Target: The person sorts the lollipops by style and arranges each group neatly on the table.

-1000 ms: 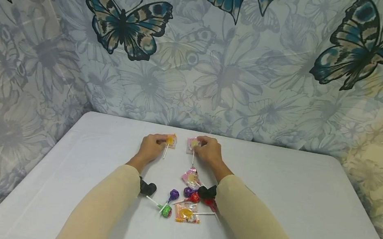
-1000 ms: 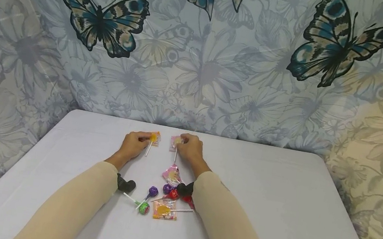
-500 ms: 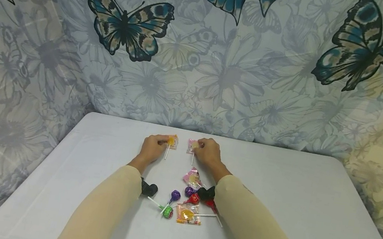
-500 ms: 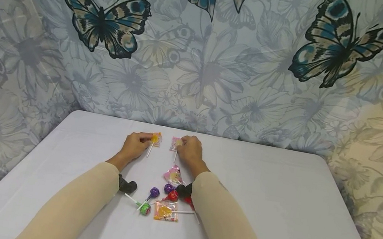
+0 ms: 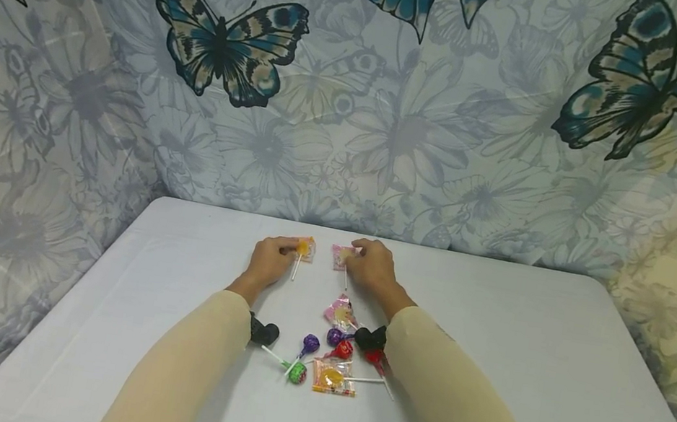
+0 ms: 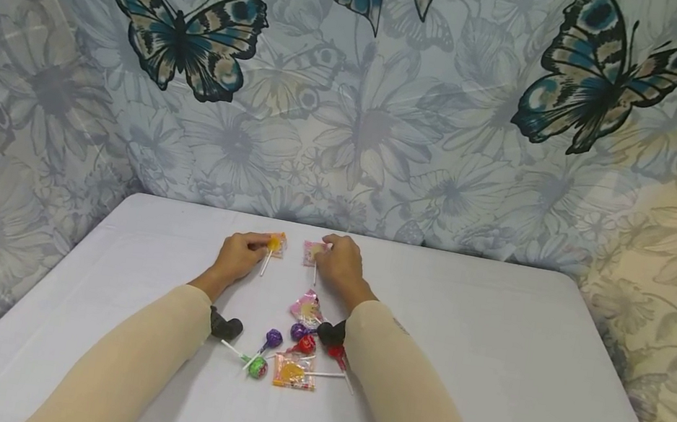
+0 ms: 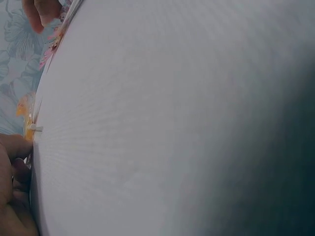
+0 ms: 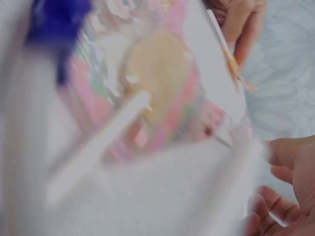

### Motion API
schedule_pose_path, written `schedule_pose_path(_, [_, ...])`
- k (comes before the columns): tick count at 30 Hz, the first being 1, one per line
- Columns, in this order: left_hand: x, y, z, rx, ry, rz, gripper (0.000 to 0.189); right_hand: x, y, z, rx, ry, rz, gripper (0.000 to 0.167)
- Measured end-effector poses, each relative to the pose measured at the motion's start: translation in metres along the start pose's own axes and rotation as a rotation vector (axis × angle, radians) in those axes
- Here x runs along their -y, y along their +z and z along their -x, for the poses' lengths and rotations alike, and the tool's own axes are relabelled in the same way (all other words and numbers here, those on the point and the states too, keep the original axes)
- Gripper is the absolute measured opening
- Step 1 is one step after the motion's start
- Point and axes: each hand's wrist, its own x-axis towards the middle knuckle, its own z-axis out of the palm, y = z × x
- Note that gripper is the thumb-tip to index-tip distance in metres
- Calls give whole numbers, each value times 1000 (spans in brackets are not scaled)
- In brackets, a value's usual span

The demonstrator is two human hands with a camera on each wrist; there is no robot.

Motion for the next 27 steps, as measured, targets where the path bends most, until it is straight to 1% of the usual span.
schedule_pose_path(2, [-1, 0, 0, 2, -5, -1, 30, 0, -6, 2, -1, 7, -10, 40])
schedule_pose_path(5, [-2, -1, 1, 4, -6, -7, 30, 2, -17, 5, -5, -13, -21, 40])
schedule_pose_path(10, [-3, -2, 1, 6, -6, -7, 30, 10, -35, 13, -13, -68, -40, 43])
schedule_pose_path(13, [-4, -2, 2, 4, -8, -8, 29, 14, -45, 20, -20, -101, -33, 43])
schedule_pose_path(21, [-3, -2, 2, 10, -21, -2, 29, 24, -68, 43, -34, -187, -52, 45])
schedule_pose_path(27, [-3, -2, 2, 13, -18, -2, 29, 30, -82, 63, -78, -277, -83, 47])
